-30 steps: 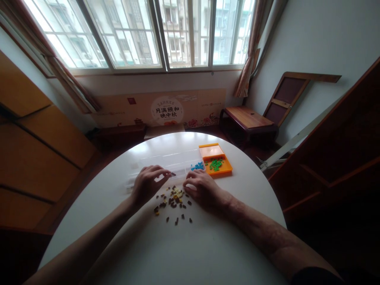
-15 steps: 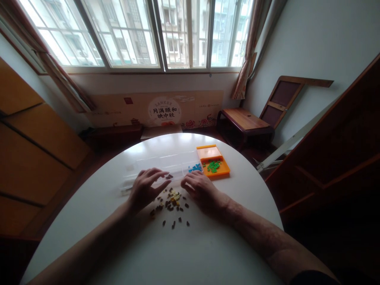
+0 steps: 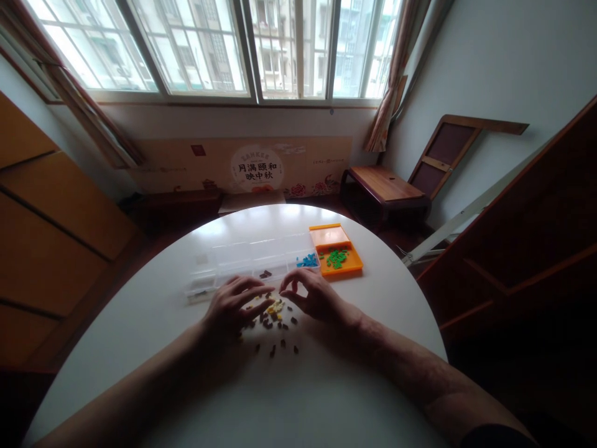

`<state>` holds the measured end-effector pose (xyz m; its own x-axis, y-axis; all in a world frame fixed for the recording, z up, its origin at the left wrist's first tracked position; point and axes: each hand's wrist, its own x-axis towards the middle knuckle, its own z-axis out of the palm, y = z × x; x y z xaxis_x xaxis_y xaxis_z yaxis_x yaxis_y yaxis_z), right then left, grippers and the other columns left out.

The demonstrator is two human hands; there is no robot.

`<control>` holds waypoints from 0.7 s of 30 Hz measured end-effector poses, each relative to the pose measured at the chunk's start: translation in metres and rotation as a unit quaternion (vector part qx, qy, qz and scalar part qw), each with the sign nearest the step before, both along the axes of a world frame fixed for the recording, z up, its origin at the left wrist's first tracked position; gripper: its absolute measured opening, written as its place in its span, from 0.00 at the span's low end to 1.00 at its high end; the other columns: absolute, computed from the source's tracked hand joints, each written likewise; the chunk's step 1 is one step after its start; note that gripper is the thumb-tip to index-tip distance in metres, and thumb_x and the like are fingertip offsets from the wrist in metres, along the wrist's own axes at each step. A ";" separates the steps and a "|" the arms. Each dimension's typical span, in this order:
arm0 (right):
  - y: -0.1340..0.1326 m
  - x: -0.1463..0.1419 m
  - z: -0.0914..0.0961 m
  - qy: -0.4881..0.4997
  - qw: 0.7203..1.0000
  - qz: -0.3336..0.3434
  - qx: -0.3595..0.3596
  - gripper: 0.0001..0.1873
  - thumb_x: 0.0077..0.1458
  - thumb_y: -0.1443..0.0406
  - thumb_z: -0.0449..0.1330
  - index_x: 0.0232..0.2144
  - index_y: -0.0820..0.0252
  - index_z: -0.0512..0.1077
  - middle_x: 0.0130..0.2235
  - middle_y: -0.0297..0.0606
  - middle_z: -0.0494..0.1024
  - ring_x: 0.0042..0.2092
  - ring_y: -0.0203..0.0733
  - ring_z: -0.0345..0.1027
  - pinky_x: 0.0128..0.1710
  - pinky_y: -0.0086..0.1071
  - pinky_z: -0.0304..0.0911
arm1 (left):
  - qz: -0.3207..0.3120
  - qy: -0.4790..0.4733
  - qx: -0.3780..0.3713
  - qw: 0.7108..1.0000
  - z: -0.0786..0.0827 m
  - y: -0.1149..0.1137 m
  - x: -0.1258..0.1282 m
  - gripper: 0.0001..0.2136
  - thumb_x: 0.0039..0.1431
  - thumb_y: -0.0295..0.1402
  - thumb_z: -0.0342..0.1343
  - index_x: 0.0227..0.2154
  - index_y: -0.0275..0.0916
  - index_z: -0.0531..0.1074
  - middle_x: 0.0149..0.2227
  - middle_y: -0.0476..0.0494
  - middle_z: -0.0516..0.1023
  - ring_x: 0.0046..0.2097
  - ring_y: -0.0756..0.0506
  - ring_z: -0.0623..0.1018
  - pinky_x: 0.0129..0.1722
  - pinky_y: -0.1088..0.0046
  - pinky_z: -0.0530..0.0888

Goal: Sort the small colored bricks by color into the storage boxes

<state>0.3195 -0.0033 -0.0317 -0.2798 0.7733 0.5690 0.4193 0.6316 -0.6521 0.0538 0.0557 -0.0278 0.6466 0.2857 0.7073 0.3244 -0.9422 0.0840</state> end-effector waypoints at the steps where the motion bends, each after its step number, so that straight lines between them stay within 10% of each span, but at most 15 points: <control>1: -0.001 -0.001 0.001 0.000 1.000 0.000 -0.001 0.05 0.70 0.62 0.69 0.43 0.55 0.76 0.41 0.36 0.83 0.42 0.42 0.77 0.49 0.40 0.73 | -0.001 -0.007 0.005 1.000 0.000 -0.001 0.000 0.08 0.72 0.39 0.66 0.49 0.46 0.83 0.41 0.46 0.86 0.40 0.47 0.84 0.43 0.67 0.77; 21: -0.001 -0.005 0.001 0.008 0.999 0.043 -0.019 0.05 0.70 0.62 0.69 0.42 0.56 0.78 0.40 0.36 0.85 0.41 0.41 0.79 0.45 0.35 0.74 | -0.052 0.002 0.019 0.998 -0.003 0.000 0.001 0.06 0.73 0.32 0.65 0.49 0.47 0.83 0.41 0.48 0.85 0.38 0.49 0.82 0.42 0.70 0.77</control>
<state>0.3144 -0.0045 -0.0309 -0.3380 0.7679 0.5441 0.3540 0.6394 -0.6825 0.0547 0.0560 -0.0307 0.6737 0.1900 0.7142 0.2251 -0.9732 0.0465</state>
